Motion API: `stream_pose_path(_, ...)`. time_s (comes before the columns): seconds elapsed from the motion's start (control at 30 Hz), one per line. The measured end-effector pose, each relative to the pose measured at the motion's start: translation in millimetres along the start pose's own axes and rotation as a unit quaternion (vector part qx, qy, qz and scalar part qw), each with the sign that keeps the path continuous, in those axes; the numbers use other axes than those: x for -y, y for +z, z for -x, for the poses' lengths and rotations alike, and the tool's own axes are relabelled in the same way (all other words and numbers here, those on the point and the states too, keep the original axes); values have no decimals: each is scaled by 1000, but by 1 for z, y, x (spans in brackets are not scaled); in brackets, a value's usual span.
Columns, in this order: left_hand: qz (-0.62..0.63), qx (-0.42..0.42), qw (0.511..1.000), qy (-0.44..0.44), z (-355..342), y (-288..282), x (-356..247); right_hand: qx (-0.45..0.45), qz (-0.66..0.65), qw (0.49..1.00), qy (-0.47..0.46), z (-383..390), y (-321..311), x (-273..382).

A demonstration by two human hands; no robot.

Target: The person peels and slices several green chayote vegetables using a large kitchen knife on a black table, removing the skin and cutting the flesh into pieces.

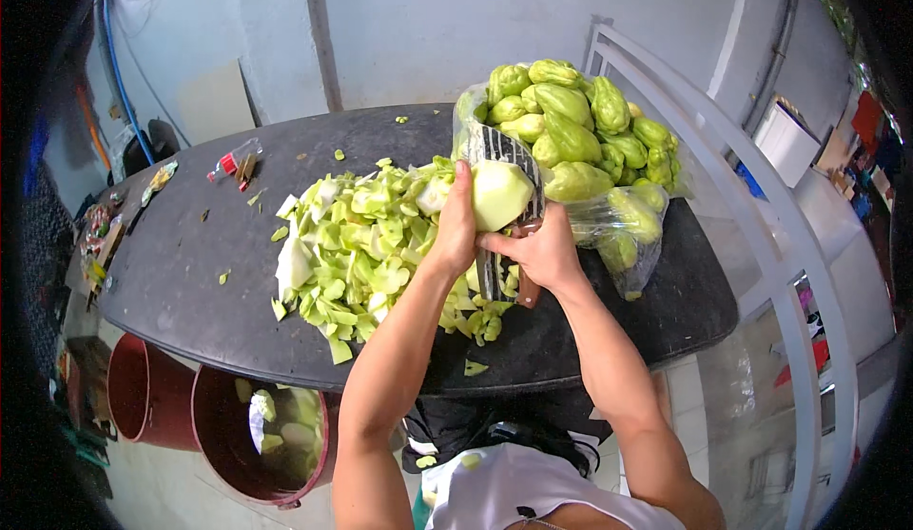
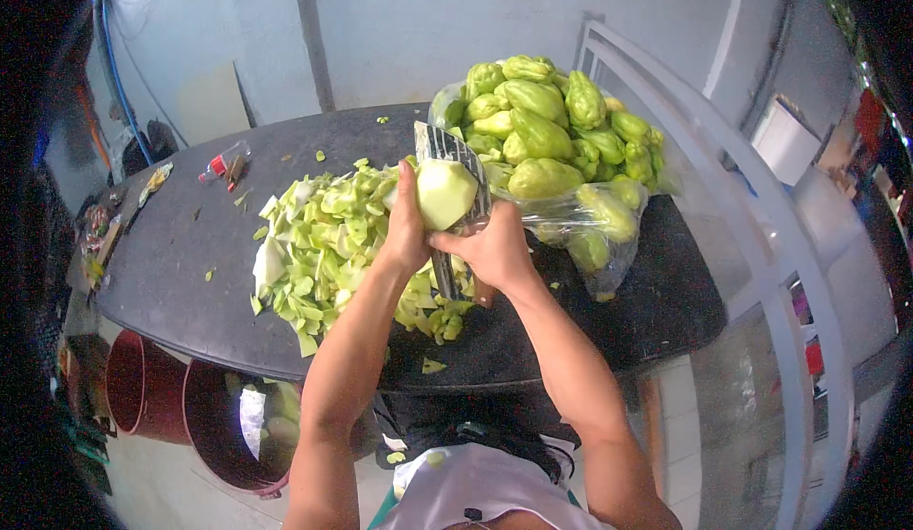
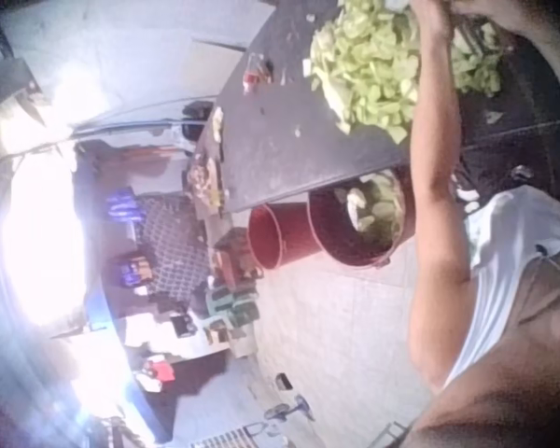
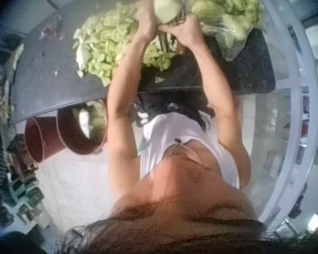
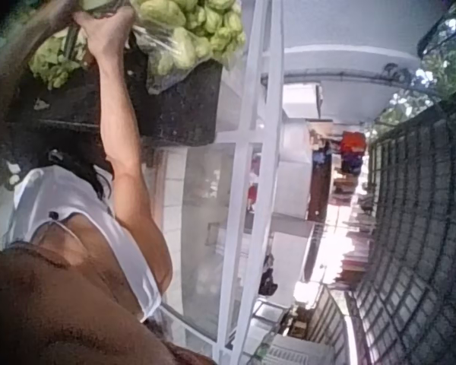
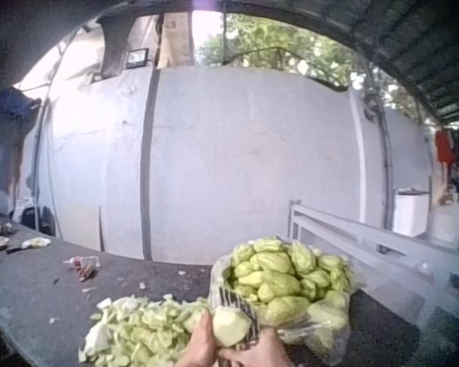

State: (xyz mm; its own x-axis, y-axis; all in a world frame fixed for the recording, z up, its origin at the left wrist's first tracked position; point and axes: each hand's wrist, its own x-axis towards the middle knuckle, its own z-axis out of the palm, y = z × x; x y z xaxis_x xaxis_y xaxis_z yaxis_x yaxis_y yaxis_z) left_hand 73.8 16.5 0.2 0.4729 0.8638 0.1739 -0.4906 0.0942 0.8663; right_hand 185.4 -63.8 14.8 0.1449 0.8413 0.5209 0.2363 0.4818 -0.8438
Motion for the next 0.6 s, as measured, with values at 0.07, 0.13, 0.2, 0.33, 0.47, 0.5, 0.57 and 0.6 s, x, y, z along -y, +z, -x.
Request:
stream_pose_path(0.07,24,6,999,-26,1,3,-2,-3,8,1000,-6,-2,-1,-2)
stream_pose_path(0.13,48,13,997,-53,2,6,-3,10,33,999,17,-3,-4,-1)
stream_pose_path(0.2,27,17,998,-52,3,9,-3,9,46,999,18,-4,-5,-6)
stream_pose_path(0.33,39,20,993,-108,-2,2,0,23,60,996,65,-7,-8,-5)
stream_pose_path(0.47,138,53,976,-163,-10,-12,8,31,-37,985,165,-10,-10,-4)
stream_pose_path(0.5,171,-8,976,-135,-14,-17,11,13,-58,983,171,-10,-10,1)
stream_pose_path(0.57,193,-110,972,-70,-22,-23,12,-16,-56,982,181,-11,-15,-3)
stream_pose_path(0.6,193,-111,972,-71,-24,-29,11,-22,-53,985,163,-13,-19,-10)
